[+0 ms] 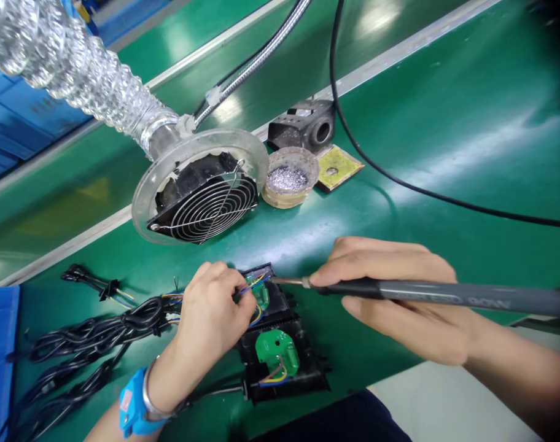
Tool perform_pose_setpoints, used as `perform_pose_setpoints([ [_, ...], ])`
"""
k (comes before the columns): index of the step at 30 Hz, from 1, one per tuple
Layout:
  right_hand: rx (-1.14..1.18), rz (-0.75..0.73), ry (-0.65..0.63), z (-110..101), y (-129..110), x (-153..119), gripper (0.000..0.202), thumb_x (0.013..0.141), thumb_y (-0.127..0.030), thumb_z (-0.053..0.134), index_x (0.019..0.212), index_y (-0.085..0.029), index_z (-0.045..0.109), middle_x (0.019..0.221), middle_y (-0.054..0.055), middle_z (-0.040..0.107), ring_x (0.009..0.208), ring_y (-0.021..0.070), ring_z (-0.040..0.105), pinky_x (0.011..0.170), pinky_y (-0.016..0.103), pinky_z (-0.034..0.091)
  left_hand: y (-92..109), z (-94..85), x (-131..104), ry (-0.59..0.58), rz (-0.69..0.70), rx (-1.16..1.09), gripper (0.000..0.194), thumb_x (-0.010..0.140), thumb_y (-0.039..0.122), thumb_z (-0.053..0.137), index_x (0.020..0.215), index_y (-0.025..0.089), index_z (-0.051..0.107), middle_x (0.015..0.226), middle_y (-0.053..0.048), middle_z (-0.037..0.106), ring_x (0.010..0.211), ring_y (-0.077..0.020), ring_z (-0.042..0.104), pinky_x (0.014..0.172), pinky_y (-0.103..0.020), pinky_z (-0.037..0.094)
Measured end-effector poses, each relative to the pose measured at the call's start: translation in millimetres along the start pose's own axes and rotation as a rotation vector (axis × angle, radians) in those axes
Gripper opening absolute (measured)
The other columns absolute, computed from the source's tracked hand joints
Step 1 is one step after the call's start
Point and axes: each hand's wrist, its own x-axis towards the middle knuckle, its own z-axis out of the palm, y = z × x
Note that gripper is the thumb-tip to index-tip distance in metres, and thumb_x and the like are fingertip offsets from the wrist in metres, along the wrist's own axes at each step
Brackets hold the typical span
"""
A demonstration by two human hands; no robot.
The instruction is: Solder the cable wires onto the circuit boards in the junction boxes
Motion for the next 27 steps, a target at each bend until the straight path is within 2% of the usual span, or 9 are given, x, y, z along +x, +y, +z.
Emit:
perform_pose_setpoints([
  [4, 0.022, 0.002, 0.062, -1.3, -2.0, -5.9, 0.029, 0.080, -0.005, 0.051, 0.100, -0.016, 0.069, 0.075, 0.004, 0.064, 0.062, 0.0117, 0.055, 0.052, 0.026, 0.044, -0.3, -0.4, -0.5, 0.002, 0.002, -0.003, 0.011, 0.075, 0.014, 0.060, 0.066, 0.019, 0.061, 0.065, 0.000, 0.057, 0.067, -0.0171, 0.051, 0.064, -0.030, 0.038],
  [12, 0.015, 0.069, 0.083, -4.4, -10.9, -11.4, 0.031, 0.079, -0.006, 0.051, 0.101, -0.019, 0.069, 0.076, 0.003, 0.063, 0.063, 0.0134, 0.058, 0.053, 0.028, 0.046, 0.1, -0.8, 1.1, -0.003, 0.001, -0.035, 0.010, 0.075, 0.015, 0.062, 0.066, 0.019, 0.061, 0.065, 0.000, 0.055, 0.067, -0.0164, 0.049, 0.064, -0.029, 0.037],
  [16, -0.008, 0.054, 0.091, -8.7, -13.6, -13.1, 0.031, 0.079, -0.004, 0.050, 0.100, -0.018, 0.069, 0.079, 0.004, 0.065, 0.066, 0.0125, 0.059, 0.056, 0.028, 0.048, 0.0, -3.2, 2.0, -0.007, 0.006, -0.111, 0.012, 0.080, 0.032, 0.070, 0.079, 0.020, 0.068, 0.063, 0.002, 0.052, 0.065, -0.0159, 0.048, 0.064, -0.029, 0.037],
  [18, -0.025, 0.057, 0.078, -10.6, -14.6, -13.5, 0.032, 0.079, -0.004, 0.051, 0.101, -0.019, 0.068, 0.081, 0.003, 0.065, 0.068, 0.0124, 0.059, 0.057, 0.028, 0.048, -0.2, -4.2, 2.4, -0.013, 0.015, -0.170, 0.015, 0.085, 0.036, 0.066, 0.088, 0.021, 0.070, 0.065, 0.002, 0.054, 0.065, -0.0155, 0.048, 0.066, -0.029, 0.039],
  [21, -0.037, 0.064, 0.073, -11.1, -14.9, -13.1, 0.032, 0.080, -0.004, 0.051, 0.102, -0.020, 0.068, 0.081, 0.004, 0.066, 0.069, 0.0134, 0.060, 0.056, 0.028, 0.048, -0.5, -3.7, 3.5, -0.032, 0.020, -0.194, 0.013, 0.090, 0.027, 0.059, 0.086, 0.022, 0.070, 0.068, 0.001, 0.059, 0.068, -0.0156, 0.051, 0.068, -0.029, 0.039],
  [27, 0.007, 0.031, 0.071, -3.6, -6.3, -10.7, 0.029, 0.079, -0.006, 0.052, 0.100, -0.017, 0.069, 0.073, 0.003, 0.062, 0.061, 0.0125, 0.056, 0.051, 0.027, 0.044, -0.9, 0.6, 3.6, -0.012, 0.015, -0.111, 0.010, 0.086, 0.021, 0.060, 0.078, 0.020, 0.066, 0.068, 0.000, 0.057, 0.070, -0.0169, 0.051, 0.066, -0.029, 0.039],
])
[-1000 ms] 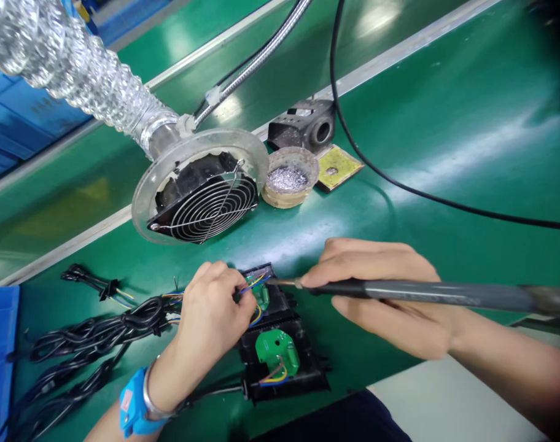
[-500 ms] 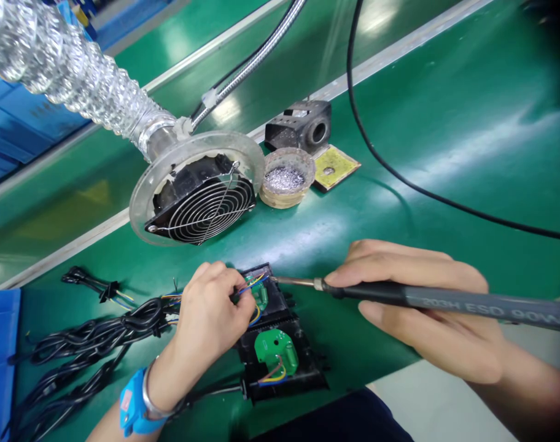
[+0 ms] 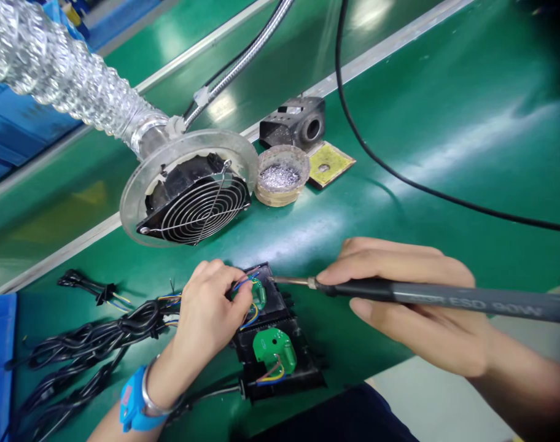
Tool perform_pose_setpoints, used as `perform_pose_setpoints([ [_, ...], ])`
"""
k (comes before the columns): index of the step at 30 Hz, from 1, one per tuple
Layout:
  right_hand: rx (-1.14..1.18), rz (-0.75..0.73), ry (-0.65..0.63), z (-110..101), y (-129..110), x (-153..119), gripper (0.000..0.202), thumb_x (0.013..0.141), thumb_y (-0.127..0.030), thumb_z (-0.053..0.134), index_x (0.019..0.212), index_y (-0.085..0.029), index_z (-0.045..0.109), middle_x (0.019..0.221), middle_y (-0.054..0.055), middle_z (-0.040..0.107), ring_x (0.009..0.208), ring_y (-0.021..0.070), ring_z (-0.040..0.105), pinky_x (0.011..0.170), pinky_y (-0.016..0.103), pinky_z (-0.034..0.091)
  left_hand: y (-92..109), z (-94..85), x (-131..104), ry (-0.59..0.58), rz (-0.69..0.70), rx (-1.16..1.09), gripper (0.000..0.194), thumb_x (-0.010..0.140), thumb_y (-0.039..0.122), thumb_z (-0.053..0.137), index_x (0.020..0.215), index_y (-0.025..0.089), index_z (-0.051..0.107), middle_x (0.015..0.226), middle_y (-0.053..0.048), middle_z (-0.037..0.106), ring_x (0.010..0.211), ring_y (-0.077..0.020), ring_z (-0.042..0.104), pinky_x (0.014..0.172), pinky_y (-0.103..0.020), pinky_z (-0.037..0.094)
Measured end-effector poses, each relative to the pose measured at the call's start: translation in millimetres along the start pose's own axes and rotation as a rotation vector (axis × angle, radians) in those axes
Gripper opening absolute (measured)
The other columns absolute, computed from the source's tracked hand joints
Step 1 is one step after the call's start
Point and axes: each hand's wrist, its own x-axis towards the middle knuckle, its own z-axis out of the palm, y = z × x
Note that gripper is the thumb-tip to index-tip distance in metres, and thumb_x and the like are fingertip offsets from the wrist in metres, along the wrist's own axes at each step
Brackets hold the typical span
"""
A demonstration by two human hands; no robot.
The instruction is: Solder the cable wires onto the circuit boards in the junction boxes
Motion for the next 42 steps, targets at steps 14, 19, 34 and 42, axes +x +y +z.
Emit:
perform_pose_setpoints([
  [14, -0.038, 0.001, -0.076, 17.7, 9.2, 6.6, 0.029, 0.079, -0.009, 0.052, 0.101, -0.018, 0.067, 0.075, 0.003, 0.063, 0.062, 0.0129, 0.054, 0.056, 0.027, 0.044, -0.6, 4.5, -4.7, 0.039, 0.035, 0.091, 0.013, 0.089, 0.022, 0.055, 0.080, 0.020, 0.064, 0.067, 0.000, 0.055, 0.069, -0.0175, 0.051, 0.064, -0.030, 0.039],
  [19, -0.055, -0.026, -0.059, 19.3, 6.8, 8.2, 0.032, 0.077, -0.007, 0.052, 0.102, -0.019, 0.067, 0.076, 0.003, 0.064, 0.061, 0.0132, 0.053, 0.054, 0.028, 0.044, -0.2, 5.9, -5.6, 0.064, 0.048, 0.124, 0.013, 0.089, 0.022, 0.056, 0.079, 0.020, 0.064, 0.068, 0.000, 0.058, 0.069, -0.0175, 0.051, 0.064, -0.030, 0.039],
  [34, -0.096, -0.038, -0.040, 15.7, -0.8, 5.0, 0.035, 0.076, -0.005, 0.051, 0.104, -0.019, 0.067, 0.071, 0.003, 0.061, 0.058, 0.0143, 0.053, 0.053, 0.029, 0.047, -1.5, 7.6, -5.3, 0.066, 0.059, 0.133, 0.014, 0.089, 0.023, 0.057, 0.079, 0.019, 0.066, 0.069, -0.001, 0.060, 0.069, -0.0176, 0.052, 0.064, -0.030, 0.039],
  [42, -0.167, 0.039, 0.153, 9.4, -16.1, -1.0, 0.033, 0.075, -0.008, 0.052, 0.097, -0.024, 0.069, 0.071, 0.003, 0.062, 0.056, 0.0158, 0.056, 0.045, 0.029, 0.045, -1.0, 7.0, -5.3, 0.064, 0.051, 0.140, 0.013, 0.088, 0.023, 0.058, 0.079, 0.020, 0.066, 0.067, -0.001, 0.059, 0.068, -0.0173, 0.051, 0.063, -0.030, 0.040],
])
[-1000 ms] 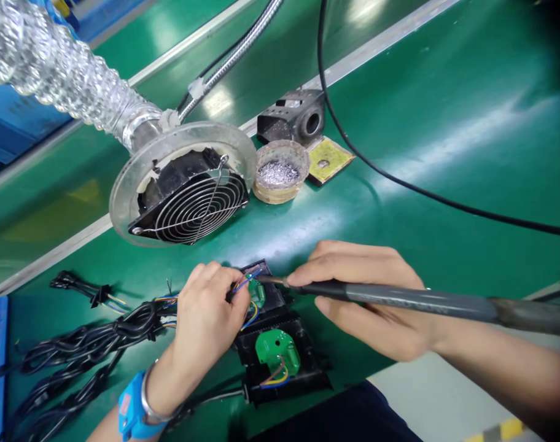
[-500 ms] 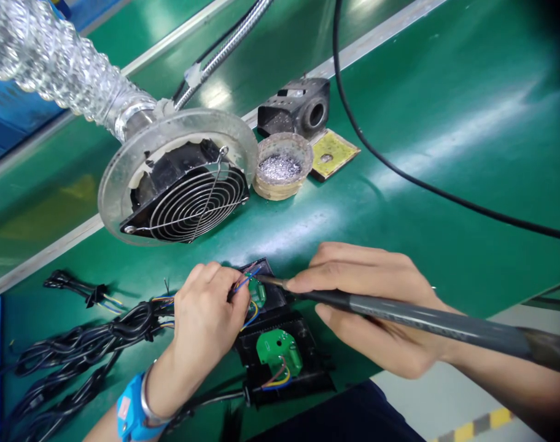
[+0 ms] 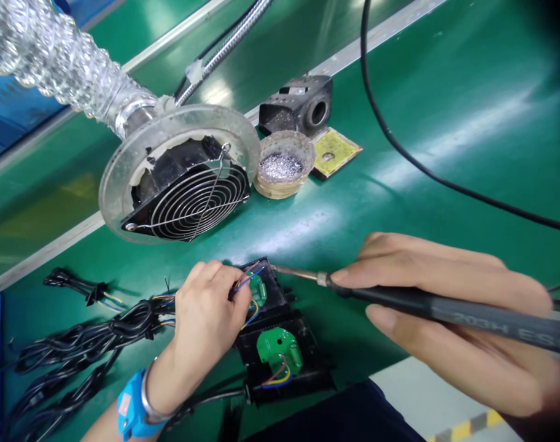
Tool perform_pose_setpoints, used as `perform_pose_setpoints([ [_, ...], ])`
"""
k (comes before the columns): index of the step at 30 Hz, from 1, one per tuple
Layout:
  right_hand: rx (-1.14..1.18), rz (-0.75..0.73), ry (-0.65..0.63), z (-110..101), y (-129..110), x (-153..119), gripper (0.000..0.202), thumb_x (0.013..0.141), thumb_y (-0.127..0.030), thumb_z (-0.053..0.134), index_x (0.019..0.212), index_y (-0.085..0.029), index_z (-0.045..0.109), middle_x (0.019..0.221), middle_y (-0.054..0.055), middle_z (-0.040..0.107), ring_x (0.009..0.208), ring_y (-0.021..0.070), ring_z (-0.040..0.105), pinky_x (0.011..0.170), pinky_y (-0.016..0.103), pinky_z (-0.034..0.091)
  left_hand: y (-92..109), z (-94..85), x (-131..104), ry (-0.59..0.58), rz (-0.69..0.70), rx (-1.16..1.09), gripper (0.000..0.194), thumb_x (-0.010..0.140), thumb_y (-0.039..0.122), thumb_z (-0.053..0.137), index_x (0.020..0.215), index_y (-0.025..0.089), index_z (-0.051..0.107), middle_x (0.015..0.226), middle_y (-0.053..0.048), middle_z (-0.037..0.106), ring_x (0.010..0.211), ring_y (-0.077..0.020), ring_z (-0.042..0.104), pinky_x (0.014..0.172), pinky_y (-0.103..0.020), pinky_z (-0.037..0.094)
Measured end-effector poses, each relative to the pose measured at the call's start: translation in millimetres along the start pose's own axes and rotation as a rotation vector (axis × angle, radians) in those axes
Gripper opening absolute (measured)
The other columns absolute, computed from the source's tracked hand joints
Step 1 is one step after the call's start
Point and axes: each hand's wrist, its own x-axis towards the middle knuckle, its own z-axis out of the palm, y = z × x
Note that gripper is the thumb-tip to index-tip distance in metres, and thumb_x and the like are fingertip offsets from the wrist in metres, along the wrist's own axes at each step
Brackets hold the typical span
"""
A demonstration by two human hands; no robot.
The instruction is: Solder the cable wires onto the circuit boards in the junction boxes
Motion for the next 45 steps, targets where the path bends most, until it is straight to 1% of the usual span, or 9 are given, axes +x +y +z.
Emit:
perform_pose_setpoints([
  [7, -0.098, 0.096, -0.147, -8.2, -12.4, -2.5, 0.035, 0.079, -0.007, 0.054, 0.106, -0.027, 0.065, 0.078, 0.002, 0.065, 0.056, 0.0162, 0.057, 0.048, 0.032, 0.049, -0.4, 1.3, 0.1, 0.007, -0.010, -0.007, 0.013, 0.087, 0.022, 0.058, 0.078, 0.020, 0.066, 0.068, -0.001, 0.059, 0.068, -0.0172, 0.051, 0.064, -0.030, 0.040],
  [12, -0.107, 0.046, 0.109, 12.8, 1.5, -13.4, 0.039, 0.086, -0.011, 0.056, 0.120, -0.027, 0.062, 0.082, 0.000, 0.069, 0.060, 0.0141, 0.063, 0.049, 0.028, 0.051, -1.1, 1.6, -0.1, 0.001, -0.002, -0.011, 0.012, 0.087, 0.023, 0.058, 0.079, 0.020, 0.065, 0.068, -0.001, 0.059, 0.068, -0.0174, 0.051, 0.064, -0.030, 0.039],
  [14, -0.086, 0.052, 0.134, 22.6, 6.4, -16.8, 0.039, 0.088, -0.010, 0.056, 0.123, -0.026, 0.060, 0.083, -0.001, 0.070, 0.059, 0.0119, 0.064, 0.053, 0.026, 0.054, -1.2, 1.3, -0.2, -0.004, -0.002, -0.013, 0.012, 0.087, 0.023, 0.058, 0.079, 0.020, 0.065, 0.068, -0.001, 0.059, 0.068, -0.0173, 0.051, 0.064, -0.030, 0.039],
  [19, -0.167, 0.027, -0.014, 36.3, 10.3, -19.5, 0.023, 0.088, -0.013, 0.059, 0.109, -0.023, 0.059, 0.087, 0.002, 0.071, 0.066, 0.0150, 0.066, 0.062, 0.029, 0.057, -0.6, 0.6, -0.2, -0.008, -0.009, -0.003, 0.013, 0.088, 0.025, 0.057, 0.079, 0.020, 0.066, 0.068, -0.001, 0.058, 0.069, -0.0174, 0.051, 0.064, -0.030, 0.040],
  [26, -0.179, 0.048, -0.141, 46.0, 18.2, -27.1, 0.032, 0.087, -0.013, 0.058, 0.117, -0.022, 0.051, 0.098, 0.006, 0.067, 0.072, 0.0154, 0.062, 0.067, 0.031, 0.056, 0.1, 0.6, 1.3, 0.002, 0.000, -0.019, 0.012, 0.088, 0.024, 0.058, 0.079, 0.020, 0.066, 0.068, -0.001, 0.058, 0.068, -0.0176, 0.052, 0.064, -0.030, 0.039],
  [33, -0.161, 0.028, -0.136, 48.1, 20.6, -29.9, 0.038, 0.085, -0.014, 0.060, 0.121, -0.023, 0.049, 0.098, 0.005, 0.066, 0.075, 0.0169, 0.062, 0.069, 0.033, 0.057, 1.4, -2.3, 0.6, -0.004, -0.005, -0.064, 0.012, 0.088, 0.024, 0.058, 0.081, 0.019, 0.066, 0.068, -0.001, 0.057, 0.069, -0.0172, 0.051, 0.064, -0.030, 0.039],
  [39, -0.180, -0.019, -0.128, 47.7, 20.7, -27.1, 0.040, 0.086, -0.012, 0.058, 0.123, -0.023, 0.046, 0.101, 0.005, 0.066, 0.078, 0.0177, 0.061, 0.071, 0.033, 0.056, -2.7, -7.6, 4.5, -0.101, 0.136, -0.179, 0.023, 0.091, 0.023, 0.056, 0.109, 0.025, 0.070, 0.081, -0.003, 0.053, 0.077, -0.0184, 0.047, 0.071, -0.034, 0.039],
  [42, -0.199, -0.024, -0.131, 47.6, 20.1, -27.7, 0.040, 0.086, -0.010, 0.058, 0.122, -0.021, 0.047, 0.104, 0.005, 0.065, 0.081, 0.0166, 0.060, 0.075, 0.031, 0.055, -4.3, -9.0, 7.3, -0.176, 0.177, -0.148, 0.024, 0.093, 0.024, 0.052, 0.109, 0.027, 0.070, 0.083, -0.004, 0.050, 0.077, -0.0196, 0.043, 0.069, -0.035, 0.037],
  [45, -0.204, -0.017, -0.129, 47.6, 20.2, -28.5, 0.036, 0.086, -0.010, 0.059, 0.119, -0.021, 0.049, 0.102, 0.006, 0.064, 0.080, 0.0161, 0.058, 0.073, 0.030, 0.054, -4.2, -8.7, 8.5, -0.191, 0.172, -0.123, 0.020, 0.093, 0.025, 0.050, 0.099, 0.022, 0.070, 0.084, -0.005, 0.050, 0.078, -0.0202, 0.042, 0.069, -0.036, 0.037],
])
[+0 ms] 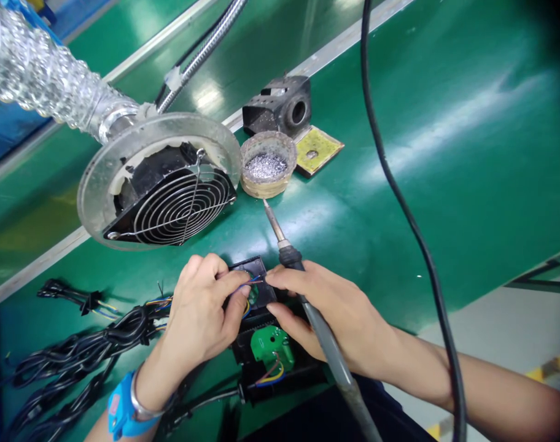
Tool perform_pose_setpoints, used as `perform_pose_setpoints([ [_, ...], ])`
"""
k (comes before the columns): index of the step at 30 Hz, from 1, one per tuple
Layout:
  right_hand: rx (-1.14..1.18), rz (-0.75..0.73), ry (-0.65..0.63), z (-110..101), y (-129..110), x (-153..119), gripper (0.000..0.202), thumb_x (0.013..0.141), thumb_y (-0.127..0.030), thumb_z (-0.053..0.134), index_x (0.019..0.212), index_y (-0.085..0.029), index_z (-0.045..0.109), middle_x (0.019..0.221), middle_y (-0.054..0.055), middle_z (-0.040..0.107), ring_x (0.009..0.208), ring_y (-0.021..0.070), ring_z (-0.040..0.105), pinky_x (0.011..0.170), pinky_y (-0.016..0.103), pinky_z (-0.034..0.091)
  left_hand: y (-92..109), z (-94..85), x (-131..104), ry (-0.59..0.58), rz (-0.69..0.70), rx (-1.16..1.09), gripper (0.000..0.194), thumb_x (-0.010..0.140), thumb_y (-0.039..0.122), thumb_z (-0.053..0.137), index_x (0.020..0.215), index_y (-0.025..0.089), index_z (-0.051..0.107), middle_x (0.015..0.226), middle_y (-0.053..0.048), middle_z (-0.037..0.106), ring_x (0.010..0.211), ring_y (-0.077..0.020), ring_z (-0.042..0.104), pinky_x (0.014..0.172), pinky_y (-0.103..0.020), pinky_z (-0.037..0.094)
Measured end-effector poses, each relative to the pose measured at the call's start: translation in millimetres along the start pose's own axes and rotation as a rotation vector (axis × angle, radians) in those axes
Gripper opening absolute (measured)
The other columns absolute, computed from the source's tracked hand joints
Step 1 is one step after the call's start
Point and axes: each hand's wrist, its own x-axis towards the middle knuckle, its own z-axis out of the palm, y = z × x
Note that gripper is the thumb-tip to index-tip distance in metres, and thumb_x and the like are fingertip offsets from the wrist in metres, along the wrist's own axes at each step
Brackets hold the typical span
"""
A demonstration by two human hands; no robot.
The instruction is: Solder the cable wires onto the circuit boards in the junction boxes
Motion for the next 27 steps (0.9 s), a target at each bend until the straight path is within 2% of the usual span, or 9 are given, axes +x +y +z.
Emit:
perform_pose_setpoints([
  [3, 0.000, 0.005, -0.005, 0.2, 1.0, 0.7, 0.035, 0.086, -0.010, 0.059, 0.118, -0.020, 0.050, 0.100, 0.005, 0.064, 0.079, 0.0160, 0.058, 0.073, 0.030, 0.053, -0.2, 0.7, -0.6, 0.030, 0.002, -0.028, 0.017, 0.092, 0.023, 0.052, 0.091, 0.020, 0.068, 0.083, -0.005, 0.053, 0.078, -0.0199, 0.043, 0.070, -0.036, 0.037],
  [6, 0.007, -0.004, 0.008, 0.2, 1.0, 4.9, 0.037, 0.085, -0.010, 0.060, 0.120, -0.019, 0.049, 0.102, 0.006, 0.065, 0.081, 0.0164, 0.058, 0.074, 0.029, 0.052, -1.8, 0.8, -2.1, 0.105, 0.012, -0.139, 0.012, 0.089, 0.021, 0.058, 0.095, 0.021, 0.068, 0.083, -0.003, 0.057, 0.079, -0.0182, 0.047, 0.074, -0.036, 0.038],
  [9, 0.018, -0.045, 0.061, -0.1, -2.1, 12.2, 0.033, 0.087, -0.008, 0.056, 0.118, -0.019, 0.050, 0.104, 0.006, 0.066, 0.082, 0.0158, 0.058, 0.075, 0.028, 0.051, -4.1, 0.1, -3.2, 0.130, 0.008, -0.238, 0.009, 0.088, 0.021, 0.063, 0.095, 0.022, 0.068, 0.083, -0.001, 0.059, 0.079, -0.0165, 0.050, 0.075, -0.035, 0.039],
  [13, 0.054, -0.101, 0.110, 2.0, -8.3, 20.8, 0.022, 0.091, -0.008, 0.052, 0.110, -0.017, 0.056, 0.089, 0.003, 0.066, 0.074, 0.0136, 0.055, 0.071, 0.026, 0.047, -6.9, 0.1, -2.8, 0.126, -0.009, -0.297, 0.009, 0.088, 0.021, 0.063, 0.093, 0.024, 0.070, 0.082, 0.000, 0.060, 0.079, -0.0157, 0.051, 0.075, -0.033, 0.039],
  [16, 0.018, -0.126, 0.106, 7.7, -8.7, 22.9, 0.020, 0.093, -0.011, 0.049, 0.109, -0.016, 0.060, 0.078, 0.001, 0.063, 0.067, 0.0138, 0.049, 0.066, 0.026, 0.045, -8.3, 1.9, -0.7, 0.150, -0.031, -0.337, 0.009, 0.087, 0.019, 0.064, 0.089, 0.024, 0.070, 0.078, 0.001, 0.060, 0.077, -0.0144, 0.051, 0.074, -0.032, 0.039],
  [20, -0.032, -0.107, 0.038, 13.3, -3.7, 21.5, 0.024, 0.095, -0.015, 0.046, 0.113, -0.016, 0.062, 0.080, 0.003, 0.064, 0.067, 0.0144, 0.050, 0.066, 0.026, 0.046, -8.2, 5.3, 2.4, 0.212, -0.069, -0.303, 0.010, 0.082, 0.014, 0.065, 0.079, 0.023, 0.069, 0.073, 0.002, 0.059, 0.073, -0.0140, 0.052, 0.070, -0.030, 0.041],
  [23, -0.020, -0.098, 0.036, 4.5, -4.2, 18.1, 0.027, 0.094, -0.012, 0.049, 0.118, -0.016, 0.061, 0.085, 0.003, 0.067, 0.071, 0.0137, 0.056, 0.069, 0.026, 0.049, -6.6, 7.1, 2.8, 0.215, -0.078, -0.206, 0.011, 0.082, 0.015, 0.064, 0.077, 0.022, 0.071, 0.071, 0.001, 0.059, 0.072, -0.0148, 0.051, 0.067, -0.030, 0.041],
  [27, -0.058, -0.052, 0.134, -25.1, -18.3, 9.5, 0.037, 0.089, -0.007, 0.055, 0.125, -0.017, 0.057, 0.088, 0.003, 0.069, 0.069, 0.0121, 0.058, 0.063, 0.025, 0.050, -4.6, 8.2, 1.6, 0.211, -0.084, -0.145, 0.010, 0.083, 0.017, 0.065, 0.078, 0.022, 0.072, 0.071, 0.000, 0.060, 0.071, -0.0153, 0.050, 0.067, -0.030, 0.041],
])
